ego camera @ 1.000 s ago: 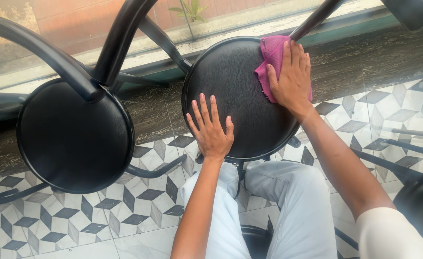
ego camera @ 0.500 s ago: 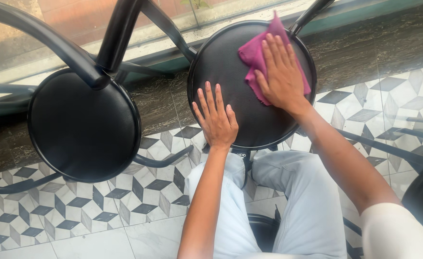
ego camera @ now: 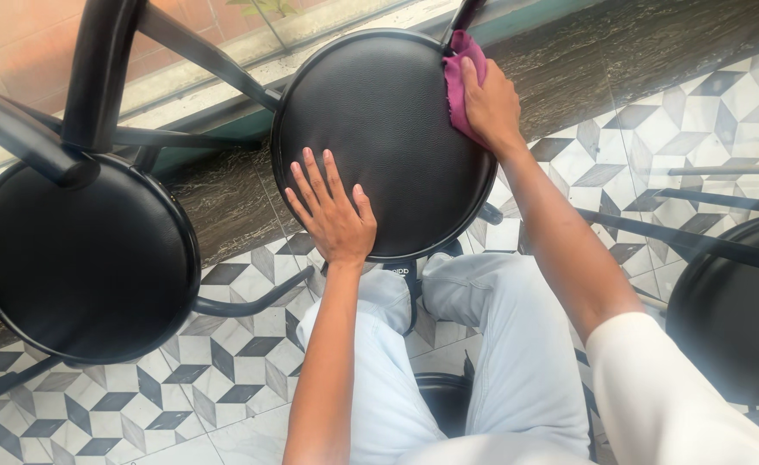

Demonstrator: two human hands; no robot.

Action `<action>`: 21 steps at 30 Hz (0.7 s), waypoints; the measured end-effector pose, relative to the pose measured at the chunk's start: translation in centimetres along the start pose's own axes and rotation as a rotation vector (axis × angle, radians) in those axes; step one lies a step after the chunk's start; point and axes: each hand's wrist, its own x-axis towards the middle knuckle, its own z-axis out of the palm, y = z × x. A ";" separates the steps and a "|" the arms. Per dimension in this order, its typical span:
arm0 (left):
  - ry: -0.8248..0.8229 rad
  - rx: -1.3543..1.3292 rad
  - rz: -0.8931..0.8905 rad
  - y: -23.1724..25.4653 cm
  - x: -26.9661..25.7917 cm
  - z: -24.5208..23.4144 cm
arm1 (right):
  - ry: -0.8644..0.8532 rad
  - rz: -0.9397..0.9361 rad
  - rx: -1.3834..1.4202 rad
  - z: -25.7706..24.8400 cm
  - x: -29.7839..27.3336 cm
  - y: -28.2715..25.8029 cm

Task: The person sits on the floor and wipes the seats and backrests of several black metal chairs using a pink cloth. They move from one chair to the next, cleaning each one thoroughly.

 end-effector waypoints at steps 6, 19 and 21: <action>-0.010 0.029 -0.029 0.4 -0.1 -0.1 | -0.008 -0.106 0.323 -1.3 -2.1 1.0; -0.021 0.079 -0.003 0.1 -0.2 0.2 | 0.132 -0.130 0.189 0.1 -4.2 3.1; -0.022 0.066 -0.003 0.3 0.0 0.1 | 0.054 -0.131 0.014 -0.1 -1.4 0.9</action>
